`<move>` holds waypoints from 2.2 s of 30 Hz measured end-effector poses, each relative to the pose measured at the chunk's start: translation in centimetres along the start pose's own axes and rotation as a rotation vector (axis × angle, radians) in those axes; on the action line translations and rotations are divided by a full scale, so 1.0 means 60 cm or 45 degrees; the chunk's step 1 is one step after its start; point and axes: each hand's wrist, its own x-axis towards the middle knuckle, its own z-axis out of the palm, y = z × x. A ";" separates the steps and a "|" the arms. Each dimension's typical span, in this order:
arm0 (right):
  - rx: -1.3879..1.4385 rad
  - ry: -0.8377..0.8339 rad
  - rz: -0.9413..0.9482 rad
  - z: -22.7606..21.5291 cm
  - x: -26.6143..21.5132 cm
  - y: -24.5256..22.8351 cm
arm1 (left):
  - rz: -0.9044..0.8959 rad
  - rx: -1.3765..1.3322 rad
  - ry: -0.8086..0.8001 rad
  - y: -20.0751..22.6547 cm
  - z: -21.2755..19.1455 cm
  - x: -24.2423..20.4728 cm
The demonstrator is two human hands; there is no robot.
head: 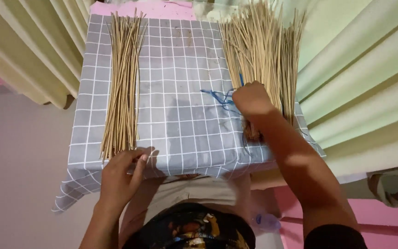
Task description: Assembling and tying bundles of broom sticks using blue string on a table.
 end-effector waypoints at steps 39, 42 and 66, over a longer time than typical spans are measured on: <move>0.726 0.165 -0.236 -0.093 -0.052 0.035 | 0.342 -0.001 0.176 -0.026 0.005 -0.023; 0.809 0.449 -0.191 -0.063 -0.113 0.067 | 0.343 -0.006 0.141 -0.023 0.001 -0.023; 3.127 1.135 1.170 0.073 -0.279 -0.067 | 0.170 0.021 -0.025 -0.018 0.029 -0.024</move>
